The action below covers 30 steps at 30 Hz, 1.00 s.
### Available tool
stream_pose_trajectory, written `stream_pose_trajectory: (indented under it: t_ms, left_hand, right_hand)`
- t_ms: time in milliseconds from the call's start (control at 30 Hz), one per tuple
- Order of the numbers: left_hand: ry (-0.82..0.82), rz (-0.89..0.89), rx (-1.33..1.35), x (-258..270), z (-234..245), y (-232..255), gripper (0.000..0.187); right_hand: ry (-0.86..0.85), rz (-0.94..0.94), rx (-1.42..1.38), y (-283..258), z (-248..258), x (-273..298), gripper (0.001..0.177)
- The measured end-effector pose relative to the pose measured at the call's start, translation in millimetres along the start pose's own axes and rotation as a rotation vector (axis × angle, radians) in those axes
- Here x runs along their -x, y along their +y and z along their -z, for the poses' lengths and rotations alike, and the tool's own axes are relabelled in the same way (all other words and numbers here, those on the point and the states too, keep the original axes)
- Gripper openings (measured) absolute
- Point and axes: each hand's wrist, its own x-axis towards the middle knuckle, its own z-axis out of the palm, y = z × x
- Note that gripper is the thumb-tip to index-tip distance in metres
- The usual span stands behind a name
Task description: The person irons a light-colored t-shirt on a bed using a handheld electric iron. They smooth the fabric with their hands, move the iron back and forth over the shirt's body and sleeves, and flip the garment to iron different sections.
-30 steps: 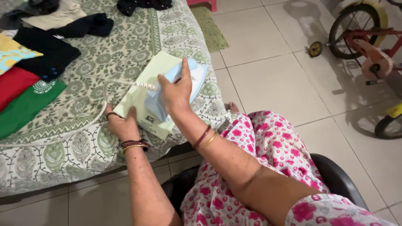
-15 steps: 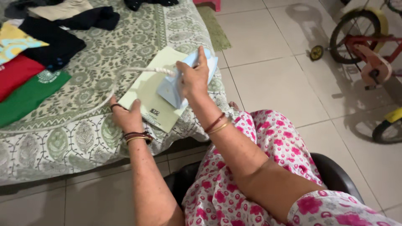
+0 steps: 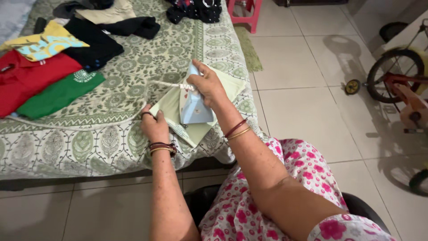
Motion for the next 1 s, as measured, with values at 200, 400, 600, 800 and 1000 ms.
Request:
stream_pose_trajectory:
  t_ms: [200, 400, 600, 800, 1000]
  left_hand:
    - [-0.024, 0.177, -0.029, -0.5, 4.8, 23.8, 0.031]
    - [-0.471, 0.680, 0.387, 12.4, 23.8, 60.1, 0.033]
    - [-0.283, 0.695, 0.868, 28.2, -10.1, 47.2, 0.031]
    - [-0.226, 0.902, 1.308, 40.9, -19.4, 18.2, 0.028]
    - [-0.297, 0.917, 1.187, 43.9, 85.9, 69.6, 0.036]
  right_hand:
    - [-0.020, -0.013, -0.067, -5.6, 6.5, 16.3, 0.081]
    - [-0.008, -0.001, -0.114, -32.1, 2.4, 64.2, 0.079]
    - [-0.019, 0.059, -0.167, -63.3, -2.3, 82.2, 0.077]
    - [-0.047, 0.080, -0.219, -89.2, 11.6, 86.2, 0.076]
    - [-0.029, 0.041, -0.168, -92.0, 25.0, 87.6, 0.076]
